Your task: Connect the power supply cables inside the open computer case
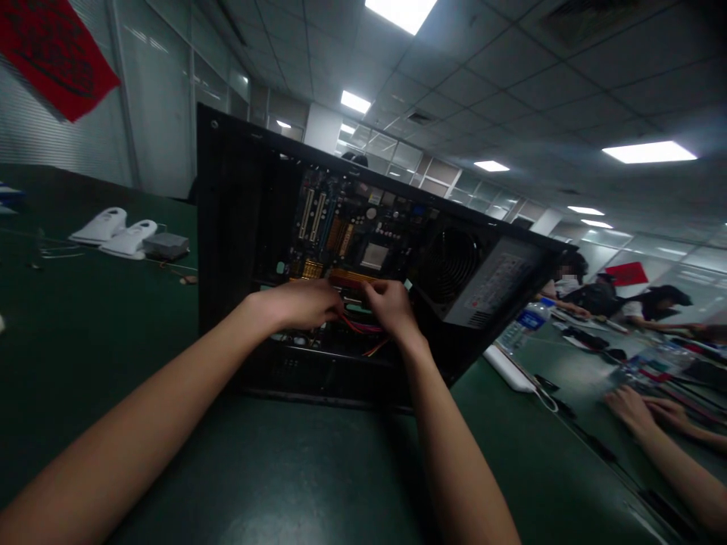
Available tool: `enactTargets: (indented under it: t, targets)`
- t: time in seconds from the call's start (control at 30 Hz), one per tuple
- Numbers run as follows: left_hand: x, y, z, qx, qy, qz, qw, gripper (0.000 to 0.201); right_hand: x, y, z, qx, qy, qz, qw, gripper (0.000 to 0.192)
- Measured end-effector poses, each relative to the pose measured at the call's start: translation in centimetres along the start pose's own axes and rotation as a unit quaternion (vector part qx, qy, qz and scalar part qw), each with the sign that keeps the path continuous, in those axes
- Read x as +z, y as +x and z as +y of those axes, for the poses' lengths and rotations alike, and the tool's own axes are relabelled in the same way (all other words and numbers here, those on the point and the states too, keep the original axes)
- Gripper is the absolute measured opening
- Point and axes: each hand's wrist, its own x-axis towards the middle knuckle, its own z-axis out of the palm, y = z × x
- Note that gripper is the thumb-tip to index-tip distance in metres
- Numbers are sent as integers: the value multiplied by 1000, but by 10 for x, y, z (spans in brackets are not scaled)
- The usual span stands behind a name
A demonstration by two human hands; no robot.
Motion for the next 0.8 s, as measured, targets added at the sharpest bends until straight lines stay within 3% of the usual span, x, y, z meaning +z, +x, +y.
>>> enactTargets:
  t: [0.07, 0.17, 0.27, 0.33, 0.47, 0.63, 0.8]
  targets:
    - [2, 2, -2, 35, -35, -2, 999, 30, -2, 3, 2, 49, 83, -8, 995, 40]
    - [-2, 3, 0, 85, -95, -1, 992, 28, -9, 6, 4, 119, 220, -53, 967, 47]
    - [-14, 0, 9, 96, -164, 30, 981, 27, -20, 5, -1, 106, 298, -87, 945, 54]
    - [-25, -4, 15, 75, -203, 59, 974, 27, -27, 2, -9, 80, 271, -95, 955, 53]
    - [-47, -16, 23, 22, -235, 102, 966, 31, -35, -13, -31, -5, 109, -115, 987, 45]
    - [-64, -27, 34, 13, -223, 138, 965, 28, -44, -36, -63, -102, -16, -121, 987, 33]
    - [-66, -29, 45, 6, -232, 156, 960, 29, -59, -49, -86, -120, 62, -168, 976, 48]
